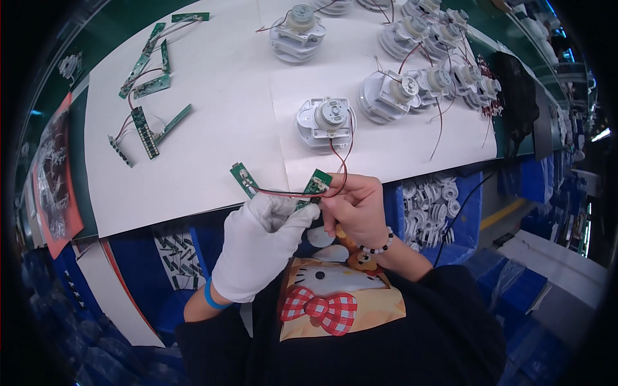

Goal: The person assembles small electronic components by connecting wires to green circuit boards. They pick up white circular motor-like parts and circuit boards from a table, attach wires to the boards, and place the assembled units onto a conveyor belt. The process is repeated for multiple units throughout the clip.

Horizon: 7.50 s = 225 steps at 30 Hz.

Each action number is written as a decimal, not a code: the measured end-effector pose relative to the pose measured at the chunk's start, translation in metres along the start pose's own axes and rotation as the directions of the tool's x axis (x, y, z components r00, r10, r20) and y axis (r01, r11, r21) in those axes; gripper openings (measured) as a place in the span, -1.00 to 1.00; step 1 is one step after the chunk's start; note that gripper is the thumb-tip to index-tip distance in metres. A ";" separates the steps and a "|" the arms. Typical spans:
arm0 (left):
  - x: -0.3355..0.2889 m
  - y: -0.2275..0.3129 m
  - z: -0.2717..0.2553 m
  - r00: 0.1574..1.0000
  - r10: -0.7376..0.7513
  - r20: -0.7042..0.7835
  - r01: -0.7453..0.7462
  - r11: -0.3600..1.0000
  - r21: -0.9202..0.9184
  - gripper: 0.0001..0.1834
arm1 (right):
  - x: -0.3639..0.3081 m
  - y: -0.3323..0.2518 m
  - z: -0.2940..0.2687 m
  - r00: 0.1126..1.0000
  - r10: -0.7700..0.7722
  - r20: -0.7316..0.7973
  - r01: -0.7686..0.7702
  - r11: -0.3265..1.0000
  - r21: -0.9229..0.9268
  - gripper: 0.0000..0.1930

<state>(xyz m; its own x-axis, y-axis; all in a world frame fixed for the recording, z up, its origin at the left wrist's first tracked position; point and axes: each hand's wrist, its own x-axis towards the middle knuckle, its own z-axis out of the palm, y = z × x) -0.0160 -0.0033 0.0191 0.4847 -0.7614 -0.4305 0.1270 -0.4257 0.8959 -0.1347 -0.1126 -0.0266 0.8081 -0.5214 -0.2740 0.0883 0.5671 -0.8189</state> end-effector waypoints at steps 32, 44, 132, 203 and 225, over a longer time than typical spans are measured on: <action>-0.002 -0.012 -0.007 0.996 -0.088 0.000 0.088 0.996 -0.021 -0.83 | -0.006 -0.047 -0.040 0.959 0.167 0.229 -0.075 0.929 -0.361 -0.90; -0.005 -0.009 -0.002 0.990 0.139 -0.022 -0.132 0.971 0.201 -0.90 | 0.016 -0.062 0.002 0.938 -0.237 0.253 0.346 0.611 -0.712 -0.92; 0.099 0.153 -0.073 0.783 0.582 0.218 -0.618 0.688 0.381 -0.65 | 0.018 -0.009 -0.054 0.846 -0.531 -0.043 0.300 0.543 -0.784 -0.90; 0.064 0.047 -0.172 0.682 0.650 -0.335 -0.097 0.534 0.840 -0.75 | -0.027 -0.021 -0.041 0.986 -0.151 -0.077 0.116 0.934 -0.339 -0.88; 0.081 -0.024 -0.200 0.760 0.146 -0.633 0.206 0.870 0.448 -0.63 | -0.018 -0.020 -0.048 0.999 -0.040 -0.023 0.027 0.915 -0.403 -0.89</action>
<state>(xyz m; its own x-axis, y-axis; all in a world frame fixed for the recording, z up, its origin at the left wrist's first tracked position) 0.1929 0.0428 -0.0154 0.9348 -0.3316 -0.1270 -0.1774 -0.7461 0.6418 -0.1795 -0.1455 -0.0293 0.7901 -0.5584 -0.2529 -0.1323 0.2475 -0.9598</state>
